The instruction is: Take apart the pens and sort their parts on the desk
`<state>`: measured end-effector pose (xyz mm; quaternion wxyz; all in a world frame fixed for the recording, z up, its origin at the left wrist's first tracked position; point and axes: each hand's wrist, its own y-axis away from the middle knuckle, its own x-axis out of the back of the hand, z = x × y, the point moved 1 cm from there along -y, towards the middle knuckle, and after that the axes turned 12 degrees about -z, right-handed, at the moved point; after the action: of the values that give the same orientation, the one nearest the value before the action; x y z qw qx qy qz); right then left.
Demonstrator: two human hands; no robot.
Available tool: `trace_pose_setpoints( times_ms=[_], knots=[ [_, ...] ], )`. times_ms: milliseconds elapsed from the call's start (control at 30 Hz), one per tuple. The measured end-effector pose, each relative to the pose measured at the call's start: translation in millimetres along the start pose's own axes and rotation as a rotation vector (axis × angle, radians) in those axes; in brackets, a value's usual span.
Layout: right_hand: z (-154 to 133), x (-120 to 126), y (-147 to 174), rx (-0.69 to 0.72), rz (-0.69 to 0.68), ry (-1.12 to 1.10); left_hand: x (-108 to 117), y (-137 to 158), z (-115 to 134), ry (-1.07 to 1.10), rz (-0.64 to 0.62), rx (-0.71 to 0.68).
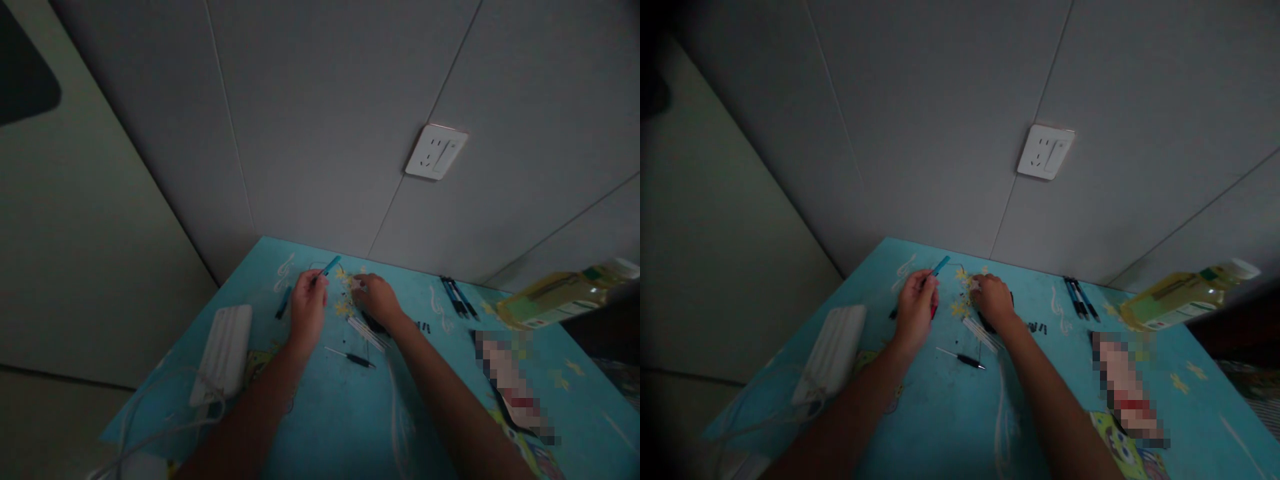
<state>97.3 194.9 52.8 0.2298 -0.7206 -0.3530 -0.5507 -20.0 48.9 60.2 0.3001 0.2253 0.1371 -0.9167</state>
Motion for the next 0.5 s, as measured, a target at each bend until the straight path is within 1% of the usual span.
trace_pose_setpoints(
  times_ms=[100,167,267,333,400,500],
  knots=[
    [2,-6,0,-0.007,-0.007,-0.001,-9,3,-6,0.087,-0.098,-0.048],
    [5,-9,-1,-0.01,-0.004,-0.014,-16,7,-8,0.24,-0.183,-0.009],
    [8,-11,-3,0.002,0.007,-0.046,-23,13,-8,0.462,-0.286,0.092],
    [9,-10,-4,0.01,0.022,-0.069,-24,16,-8,0.54,-0.315,0.147],
    [9,-6,-2,0.009,0.046,-0.095,-23,17,-8,0.573,-0.33,0.194],
    [6,4,14,-0.002,0.099,-0.133,-22,17,-9,0.583,-0.336,0.227]
  ],
)
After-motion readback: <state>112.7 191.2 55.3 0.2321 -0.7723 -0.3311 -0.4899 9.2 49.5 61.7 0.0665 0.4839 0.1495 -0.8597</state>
